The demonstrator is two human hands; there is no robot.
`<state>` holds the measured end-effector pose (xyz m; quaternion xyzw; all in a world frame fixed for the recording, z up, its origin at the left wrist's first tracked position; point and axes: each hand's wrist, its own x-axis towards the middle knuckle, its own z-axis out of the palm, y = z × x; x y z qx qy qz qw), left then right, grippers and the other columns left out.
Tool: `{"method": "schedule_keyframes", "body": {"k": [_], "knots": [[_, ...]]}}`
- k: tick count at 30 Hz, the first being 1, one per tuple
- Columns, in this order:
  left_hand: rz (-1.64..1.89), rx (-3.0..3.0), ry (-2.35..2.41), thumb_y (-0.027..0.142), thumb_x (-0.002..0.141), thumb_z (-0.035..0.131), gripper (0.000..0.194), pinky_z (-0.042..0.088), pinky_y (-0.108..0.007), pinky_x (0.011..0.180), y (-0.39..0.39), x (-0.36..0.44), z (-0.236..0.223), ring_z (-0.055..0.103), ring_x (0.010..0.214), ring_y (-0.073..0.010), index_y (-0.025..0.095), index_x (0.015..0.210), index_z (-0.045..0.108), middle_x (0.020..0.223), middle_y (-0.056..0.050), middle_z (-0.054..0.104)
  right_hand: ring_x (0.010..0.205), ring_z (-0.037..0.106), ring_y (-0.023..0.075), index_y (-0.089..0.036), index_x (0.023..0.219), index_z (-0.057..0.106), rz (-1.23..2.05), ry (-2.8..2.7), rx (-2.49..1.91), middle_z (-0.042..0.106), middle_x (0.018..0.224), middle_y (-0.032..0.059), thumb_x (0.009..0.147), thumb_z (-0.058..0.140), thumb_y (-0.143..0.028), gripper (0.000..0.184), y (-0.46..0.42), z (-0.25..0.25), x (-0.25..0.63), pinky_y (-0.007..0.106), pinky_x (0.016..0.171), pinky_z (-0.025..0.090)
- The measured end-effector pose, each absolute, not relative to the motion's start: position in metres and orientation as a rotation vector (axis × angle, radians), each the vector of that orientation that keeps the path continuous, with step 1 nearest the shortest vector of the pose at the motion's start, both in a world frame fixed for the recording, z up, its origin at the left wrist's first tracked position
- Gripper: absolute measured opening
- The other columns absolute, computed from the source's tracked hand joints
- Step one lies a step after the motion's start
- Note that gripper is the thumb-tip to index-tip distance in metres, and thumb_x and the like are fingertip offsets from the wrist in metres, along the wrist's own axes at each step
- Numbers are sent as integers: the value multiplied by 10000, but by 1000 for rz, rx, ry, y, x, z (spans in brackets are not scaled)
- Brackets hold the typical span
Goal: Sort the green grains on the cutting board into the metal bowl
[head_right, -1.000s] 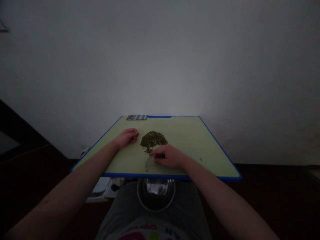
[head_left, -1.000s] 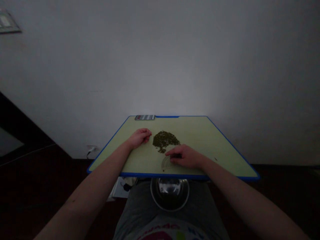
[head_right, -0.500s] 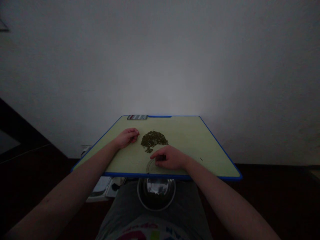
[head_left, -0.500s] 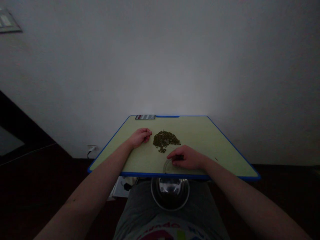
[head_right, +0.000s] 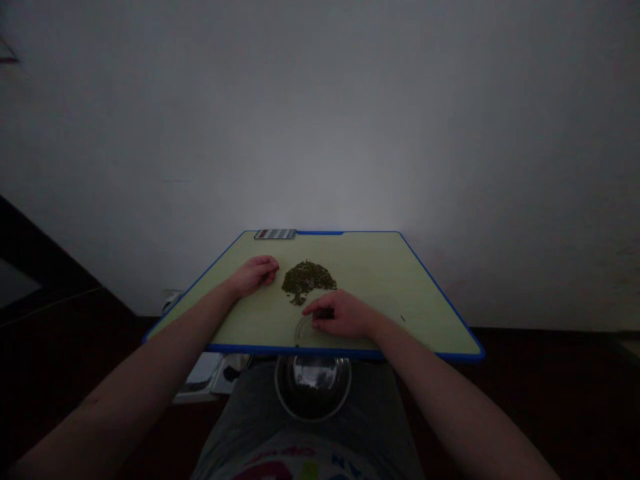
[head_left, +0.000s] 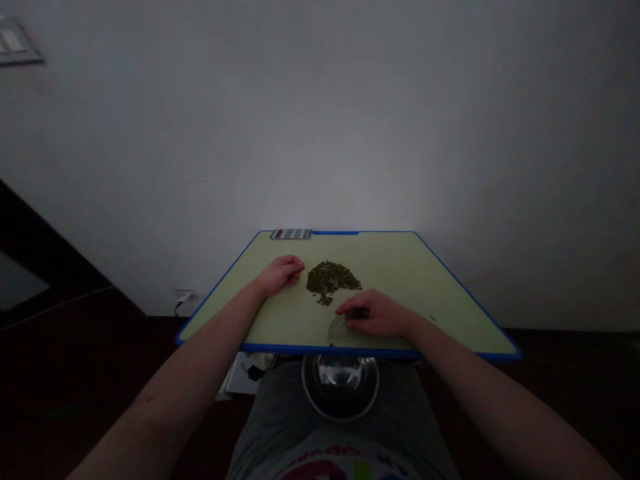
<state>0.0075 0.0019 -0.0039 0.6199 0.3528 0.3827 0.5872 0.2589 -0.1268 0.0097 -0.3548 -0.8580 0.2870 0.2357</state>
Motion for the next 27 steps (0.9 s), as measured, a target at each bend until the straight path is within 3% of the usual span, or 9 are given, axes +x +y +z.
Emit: {"method": "schedule_keyframes", "body": {"k": [17,27], "knots": [[911,1443,831,291,669,618,183,275,-191,381,2,8,-5,407,388,-56,141,670,513,459,46,458,594,521,96,-169,995,646,877,-2342,-961,621,712,8,711,564,-217,299,-130,13,260,198,557,405],[909,1464,817,283,679,608,174,281,-193,381,3,7,-6,412,383,-58,137,669,513,454,41,459,542,518,102,-162,946,647,371,-1997,-1214,596,624,-1,705,542,-182,264,-120,8,259,214,543,399]]}}
